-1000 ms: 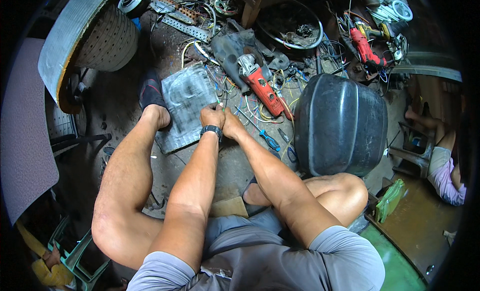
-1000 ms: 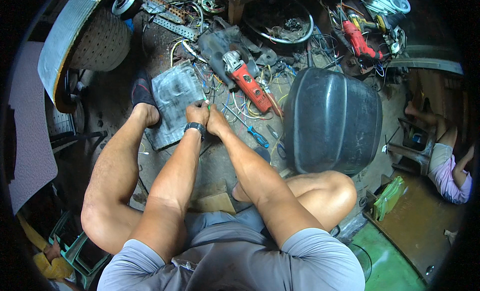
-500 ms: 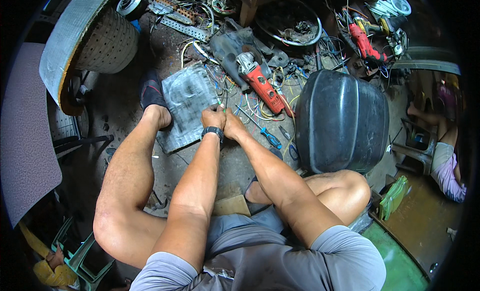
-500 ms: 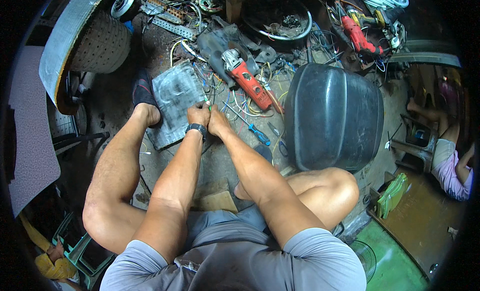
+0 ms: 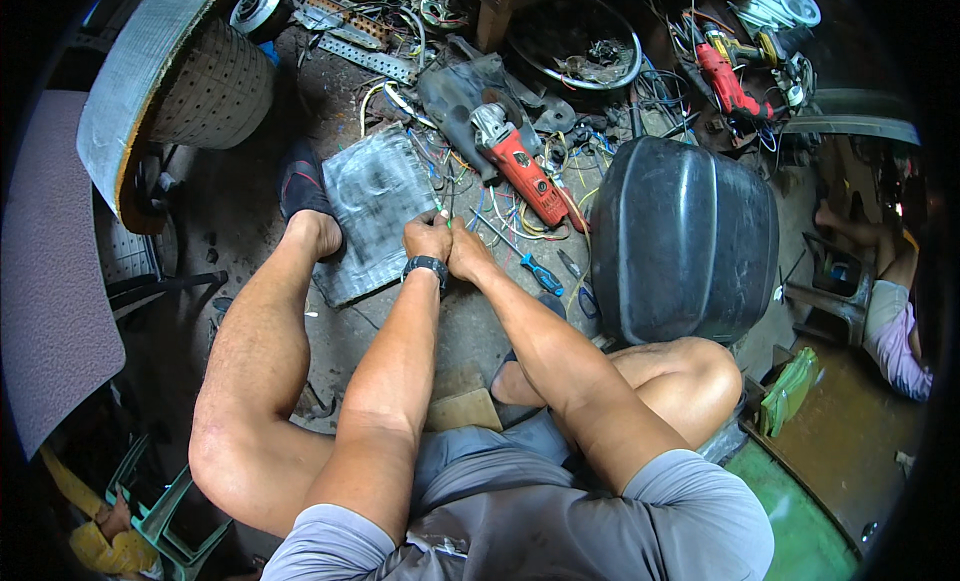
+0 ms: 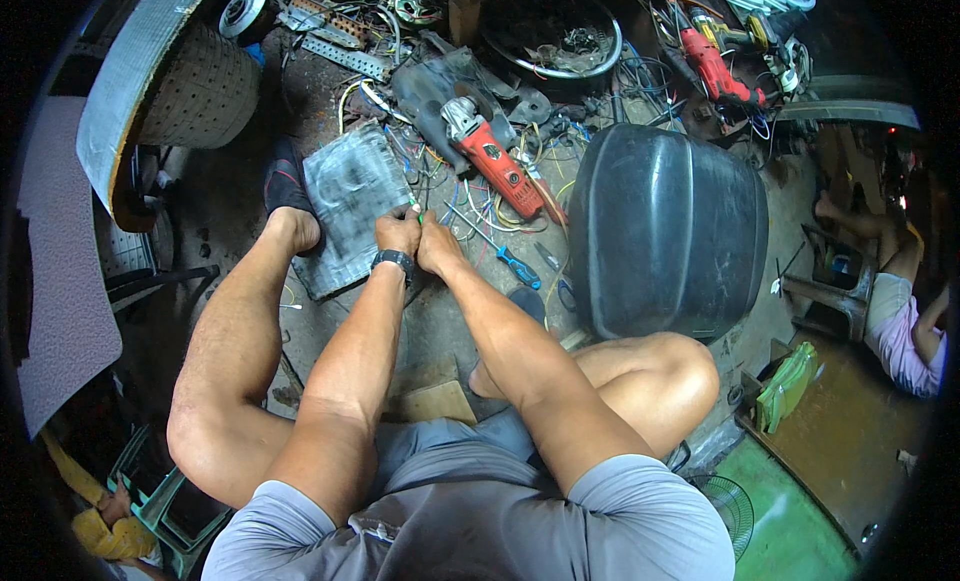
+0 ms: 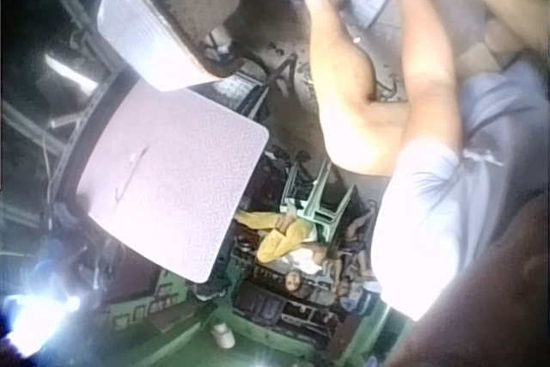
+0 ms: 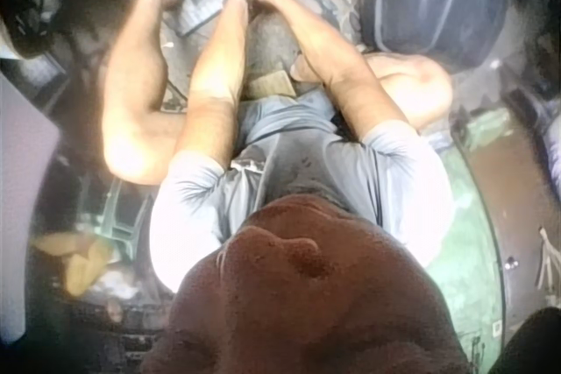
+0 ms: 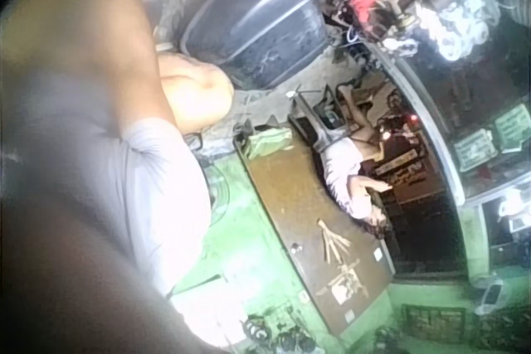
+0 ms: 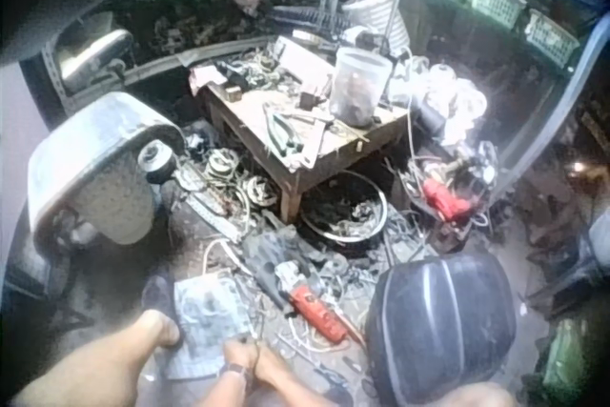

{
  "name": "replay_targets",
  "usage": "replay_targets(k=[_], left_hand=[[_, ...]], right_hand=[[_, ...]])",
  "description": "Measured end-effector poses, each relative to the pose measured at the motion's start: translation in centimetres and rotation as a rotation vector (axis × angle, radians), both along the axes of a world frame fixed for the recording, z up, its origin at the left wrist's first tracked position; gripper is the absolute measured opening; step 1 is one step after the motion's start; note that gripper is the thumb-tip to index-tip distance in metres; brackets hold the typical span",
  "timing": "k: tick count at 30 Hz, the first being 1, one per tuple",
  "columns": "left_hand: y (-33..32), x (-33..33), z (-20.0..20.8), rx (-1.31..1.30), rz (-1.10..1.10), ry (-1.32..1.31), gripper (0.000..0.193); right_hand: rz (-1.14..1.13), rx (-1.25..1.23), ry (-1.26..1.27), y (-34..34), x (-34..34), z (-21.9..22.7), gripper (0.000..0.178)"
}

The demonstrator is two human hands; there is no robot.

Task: The person works on an appliance radiator by using a hammer and a pair of pliers to straighten or adjust the metal fins and frame, and then uses a utility knife to scrape or clean around the connector wires.

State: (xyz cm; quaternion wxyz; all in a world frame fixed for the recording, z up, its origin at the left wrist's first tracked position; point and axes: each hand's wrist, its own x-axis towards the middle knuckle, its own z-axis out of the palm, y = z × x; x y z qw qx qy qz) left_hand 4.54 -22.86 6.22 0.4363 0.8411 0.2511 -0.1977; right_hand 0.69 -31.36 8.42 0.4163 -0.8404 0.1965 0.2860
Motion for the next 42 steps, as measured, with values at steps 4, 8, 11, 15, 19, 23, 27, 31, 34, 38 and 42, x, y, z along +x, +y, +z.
replay_targets(k=[4,8,11,15,19,23,27,31,34,38,42], left_hand=[[-0.1,-0.2,0.6,-0.003,-0.004,0.020,0.034],[-0.3,-0.4,0.4,0.024,-0.012,0.012,0.034],[0.2,-0.6,0.1,0.010,-0.001,0.033,0.035],[0.1,-0.9,0.2,0.020,-0.002,0.034,0.035],[-0.5,-1.2,1.1,0.059,-0.032,0.064,0.037],[0.0,-1.5,1.2,0.055,-0.056,0.052,0.038],[-0.1,-1.7,1.2,0.029,-0.054,0.050,0.038],[0.1,-1.9,1.3,0.057,-0.040,0.049,0.038],[-1.0,-2.1,2.3,0.040,-0.075,0.065,0.034],[-0.2,-2.1,1.6,0.006,-0.038,0.064,0.034],[-0.1,-2.4,1.5,0.044,-0.037,0.054,0.035]], right_hand=[[0.007,-0.004,-0.014,0.0,-0.3,-0.1,0.042],[-0.005,0.013,0.021,-0.2,-0.5,-0.1,0.064],[0.003,-0.006,-0.004,0.2,-0.7,0.4,0.039],[-0.005,0.023,-0.018,0.1,-1.1,0.5,0.039],[-0.025,0.035,0.012,-0.3,-1.6,0.3,0.039],[-0.015,0.023,0.017,0.0,-1.8,0.4,0.039],[-0.019,0.008,-0.003,0.0,-2.2,-0.1,0.041],[-0.024,0.034,0.019,0.3,-2.3,-0.1,0.045],[-0.028,0.012,0.029,-0.5,-2.8,-0.7,0.048],[-0.039,0.026,0.034,0.1,-2.5,0.0,0.049],[-0.036,0.055,0.036,0.2,-2.7,0.3,0.050]])
